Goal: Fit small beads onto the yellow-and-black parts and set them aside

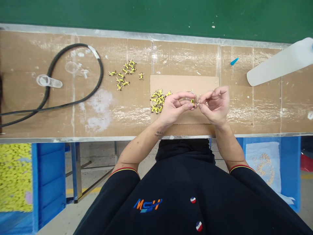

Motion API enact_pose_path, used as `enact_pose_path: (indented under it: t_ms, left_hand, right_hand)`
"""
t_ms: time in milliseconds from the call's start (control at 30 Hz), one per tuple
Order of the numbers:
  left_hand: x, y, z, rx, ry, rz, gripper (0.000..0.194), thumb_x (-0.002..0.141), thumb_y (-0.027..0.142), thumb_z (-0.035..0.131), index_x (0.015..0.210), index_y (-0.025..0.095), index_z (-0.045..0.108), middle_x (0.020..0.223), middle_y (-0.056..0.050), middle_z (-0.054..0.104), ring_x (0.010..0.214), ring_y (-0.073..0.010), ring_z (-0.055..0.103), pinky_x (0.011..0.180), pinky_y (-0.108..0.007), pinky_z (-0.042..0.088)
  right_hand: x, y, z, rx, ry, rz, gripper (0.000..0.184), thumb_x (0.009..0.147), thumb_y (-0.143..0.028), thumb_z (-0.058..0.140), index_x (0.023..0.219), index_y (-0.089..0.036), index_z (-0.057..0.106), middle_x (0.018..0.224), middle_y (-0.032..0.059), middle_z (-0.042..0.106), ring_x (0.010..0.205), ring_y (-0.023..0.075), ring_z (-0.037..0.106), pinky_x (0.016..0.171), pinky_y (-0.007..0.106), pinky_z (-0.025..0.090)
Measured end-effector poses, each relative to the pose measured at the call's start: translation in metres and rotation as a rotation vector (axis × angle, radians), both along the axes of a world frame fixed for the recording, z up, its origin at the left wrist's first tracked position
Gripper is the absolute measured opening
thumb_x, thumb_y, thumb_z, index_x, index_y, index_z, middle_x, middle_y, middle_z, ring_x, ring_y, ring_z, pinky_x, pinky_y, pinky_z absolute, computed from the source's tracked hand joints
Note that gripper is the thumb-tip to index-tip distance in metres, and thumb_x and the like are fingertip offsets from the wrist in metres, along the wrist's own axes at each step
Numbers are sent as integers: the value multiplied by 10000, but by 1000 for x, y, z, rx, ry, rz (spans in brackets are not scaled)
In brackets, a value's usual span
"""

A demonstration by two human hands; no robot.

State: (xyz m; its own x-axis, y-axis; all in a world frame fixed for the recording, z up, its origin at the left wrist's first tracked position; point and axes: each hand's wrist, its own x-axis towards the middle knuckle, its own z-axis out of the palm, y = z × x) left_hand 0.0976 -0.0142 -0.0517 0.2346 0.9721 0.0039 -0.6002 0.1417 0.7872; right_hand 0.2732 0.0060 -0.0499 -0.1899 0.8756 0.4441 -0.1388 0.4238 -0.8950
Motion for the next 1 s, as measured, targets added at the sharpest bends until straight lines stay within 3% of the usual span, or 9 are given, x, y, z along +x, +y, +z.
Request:
enact_pose_path:
  t_ms: [167, 333, 467, 633, 867, 1000]
  left_hand:
    - [1, 0, 0, 26, -7, -30, 291, 778, 261, 929, 1040, 257, 802, 955, 10, 771, 761, -67, 758, 754, -186, 637]
    - [0, 1, -2, 61, 52, 48, 336, 746, 321, 950, 994, 239, 738, 1125, 9, 696, 683, -32, 701, 660, -188, 611]
    - [0, 1, -1, 66, 57, 60, 318, 766, 355, 935, 887, 199, 686, 1050, 4, 700, 703, -48, 709, 650, -188, 600]
    - [1, 1, 4, 55, 33, 74, 324, 763, 357, 937, 810, 191, 662, 901, 12, 727, 712, -67, 718, 668, -202, 607]
    - [1, 0, 5, 28, 41, 70, 367, 690, 374, 984, 866, 205, 711, 967, -3, 777, 893, -110, 770, 863, -266, 664]
    - [4, -1, 2, 35, 88, 104, 374, 714, 403, 967, 855, 185, 698, 886, 1, 774, 769, -102, 769, 746, -238, 660]
  right_hand:
    - [0, 0, -2, 26, -36, -5, 440, 885, -370, 816, 1077, -334, 421, 841, -75, 679, 839, 162, 741, 700, 359, 665]
    - [-2, 0, -2, 34, -8, 15, 443, 871, -330, 824, 1068, -331, 427, 817, -76, 654, 978, 183, 757, 771, 361, 675]
    - [-2, -1, -4, 25, 46, 47, 460, 860, -292, 826, 1077, -330, 423, 842, -80, 656, 979, 173, 758, 770, 341, 666]
    - [-1, 0, -5, -52, 2, -7, 518, 828, -416, 856, 1050, -325, 397, 798, -80, 635, 943, 187, 754, 768, 378, 667]
    - [-2, 1, -1, -14, -32, -55, 475, 853, -465, 829, 1024, -332, 406, 780, -80, 623, 851, 180, 742, 782, 416, 676]
    - [-3, -1, -1, 13, 2, -33, 423, 879, -382, 812, 1048, -334, 427, 816, -75, 655, 797, 164, 728, 706, 374, 667]
